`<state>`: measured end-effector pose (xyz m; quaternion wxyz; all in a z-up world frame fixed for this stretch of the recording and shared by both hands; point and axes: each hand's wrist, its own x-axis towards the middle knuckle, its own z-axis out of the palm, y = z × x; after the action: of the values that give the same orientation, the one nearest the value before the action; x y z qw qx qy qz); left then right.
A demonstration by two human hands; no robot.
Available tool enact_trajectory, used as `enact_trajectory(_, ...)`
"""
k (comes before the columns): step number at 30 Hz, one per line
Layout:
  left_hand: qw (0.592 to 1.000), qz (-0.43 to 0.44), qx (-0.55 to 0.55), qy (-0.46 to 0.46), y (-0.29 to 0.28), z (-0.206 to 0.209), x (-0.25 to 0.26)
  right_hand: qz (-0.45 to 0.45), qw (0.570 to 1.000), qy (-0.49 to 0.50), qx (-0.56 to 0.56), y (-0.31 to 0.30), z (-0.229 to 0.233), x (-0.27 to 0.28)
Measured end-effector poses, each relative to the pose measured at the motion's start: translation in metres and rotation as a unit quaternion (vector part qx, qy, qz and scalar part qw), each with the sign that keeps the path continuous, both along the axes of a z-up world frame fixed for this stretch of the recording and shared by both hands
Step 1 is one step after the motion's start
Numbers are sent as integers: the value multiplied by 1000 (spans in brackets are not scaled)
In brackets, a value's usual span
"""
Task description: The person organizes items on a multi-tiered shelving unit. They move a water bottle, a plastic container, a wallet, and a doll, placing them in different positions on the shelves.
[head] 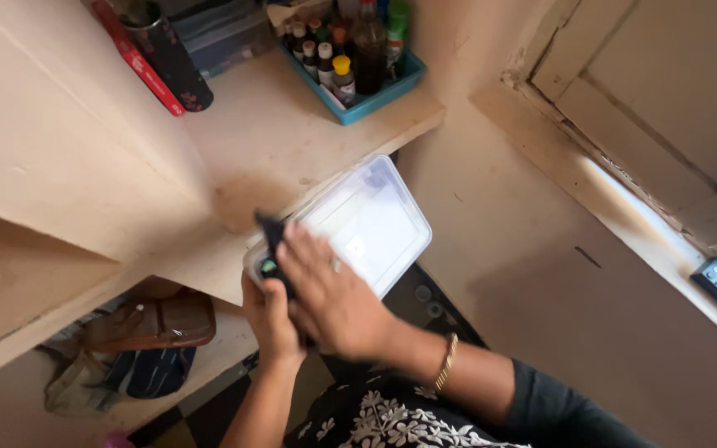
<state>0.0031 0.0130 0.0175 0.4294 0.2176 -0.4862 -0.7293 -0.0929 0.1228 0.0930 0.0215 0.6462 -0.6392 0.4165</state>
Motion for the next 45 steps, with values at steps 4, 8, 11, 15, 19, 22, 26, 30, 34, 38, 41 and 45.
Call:
enact_trajectory(4, 998, 32, 10, 44, -3, 0, 8, 90, 994, 64, 23, 34, -11, 0)
enact_trajectory(8, 996, 9, 48, 78, -9, 7, 14, 3, 996, 88, 2, 50, -39, -69)
enact_trajectory(11, 998, 0, 32, 46, -12, 11, 18, -170, 975, 143, -18, 39, -40, -88)
enact_trajectory(15, 998, 30, 40, 22, -2, 5, 3, -47, 996, 68, 37, 28, -23, -25)
enact_trajectory(19, 1000, 10, -16, 9, -7, 4, 0, -51, 997, 53, 38, 8, -16, -35)
enact_trajectory(22, 999, -29, -33, 18, -7, 9, 4, -177, 983, 50, -20, 14, -31, -95)
enact_trajectory(26, 998, -33, -37, 24, -1, 13, -5, -320, 941, -113, 0, 55, -80, -142)
enact_trajectory(30, 986, -5, 150, 77, 2, 13, -24, -360, 765, -532, -49, 77, -114, -145)
enact_trajectory(34, 930, 75, 355, 63, 1, 4, -58, -129, 712, -686, 72, 67, -99, -78)
enact_trajectory(38, 902, 123, 385, 152, -18, -25, -95, -132, 797, -584, 83, 3, -89, -85)
enact_trajectory(41, 888, 182, 408, 112, -50, -53, -122, -180, 790, -579, 88, -41, -94, -116)
enact_trajectory(45, 912, 209, 353, -20, -80, -81, -160, -232, 831, -503, 53, -59, -103, -148)
